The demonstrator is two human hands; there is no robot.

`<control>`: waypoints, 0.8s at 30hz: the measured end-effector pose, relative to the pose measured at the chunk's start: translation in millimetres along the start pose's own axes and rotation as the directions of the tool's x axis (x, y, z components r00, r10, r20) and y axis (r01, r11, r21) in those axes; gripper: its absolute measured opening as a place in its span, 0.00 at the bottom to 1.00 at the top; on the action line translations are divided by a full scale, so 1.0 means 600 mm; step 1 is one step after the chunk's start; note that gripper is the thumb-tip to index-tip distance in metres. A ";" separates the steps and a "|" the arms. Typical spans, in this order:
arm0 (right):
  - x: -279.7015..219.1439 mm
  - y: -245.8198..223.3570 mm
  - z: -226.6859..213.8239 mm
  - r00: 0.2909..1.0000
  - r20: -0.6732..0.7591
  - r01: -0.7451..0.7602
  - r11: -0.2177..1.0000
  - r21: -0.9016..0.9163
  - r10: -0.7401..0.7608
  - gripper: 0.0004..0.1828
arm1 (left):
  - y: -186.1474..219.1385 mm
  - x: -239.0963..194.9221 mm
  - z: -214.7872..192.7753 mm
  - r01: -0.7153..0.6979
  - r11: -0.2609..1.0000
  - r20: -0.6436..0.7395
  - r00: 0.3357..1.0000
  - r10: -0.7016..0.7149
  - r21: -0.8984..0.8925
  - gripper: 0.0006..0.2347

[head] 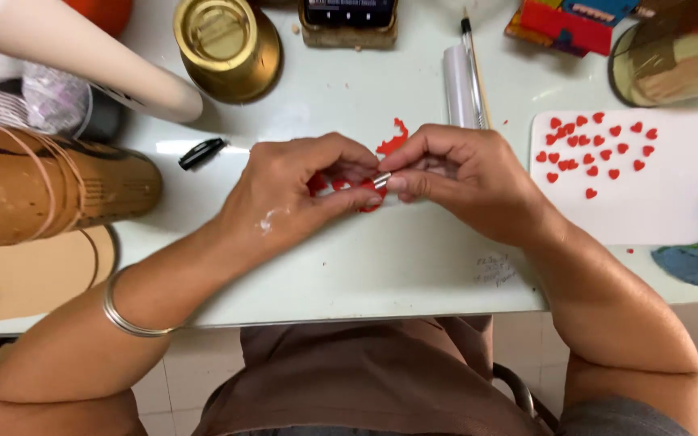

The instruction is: Shaping small red clay hearts and placing them on a white board.

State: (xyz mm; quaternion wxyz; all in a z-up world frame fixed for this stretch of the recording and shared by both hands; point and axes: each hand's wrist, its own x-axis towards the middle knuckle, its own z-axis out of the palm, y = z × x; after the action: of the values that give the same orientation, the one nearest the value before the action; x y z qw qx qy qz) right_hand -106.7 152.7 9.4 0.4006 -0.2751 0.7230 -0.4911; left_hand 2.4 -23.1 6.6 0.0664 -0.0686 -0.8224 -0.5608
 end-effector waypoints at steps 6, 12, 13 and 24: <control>0.005 0.013 -0.007 0.995 0.090 0.017 0.973 0.232 -0.039 0.09 | -0.001 -0.010 0.015 -0.088 0.996 -0.140 0.986 0.091 0.028 0.08; 0.006 0.022 -0.005 0.993 0.119 -0.002 0.967 0.257 -0.029 0.07 | -0.003 -0.011 0.016 -0.097 0.995 -0.166 0.981 0.101 0.030 0.08; 0.006 0.023 -0.004 0.993 0.116 -0.001 0.964 0.265 -0.031 0.07 | -0.006 -0.011 0.016 -0.107 0.992 -0.167 0.979 0.117 0.067 0.08; -0.015 -0.002 0.017 0.934 -0.161 0.325 0.946 0.016 -0.318 0.13 | -0.015 -0.012 0.029 0.132 0.875 -0.171 0.957 -0.236 -0.465 0.08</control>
State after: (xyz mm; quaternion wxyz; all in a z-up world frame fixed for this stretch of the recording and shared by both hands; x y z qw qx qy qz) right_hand -93.2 154.6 11.5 0.2627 -0.3416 0.6868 -0.5852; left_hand 7.4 -10.7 -9.3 0.0866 0.0601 -0.6609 -0.7430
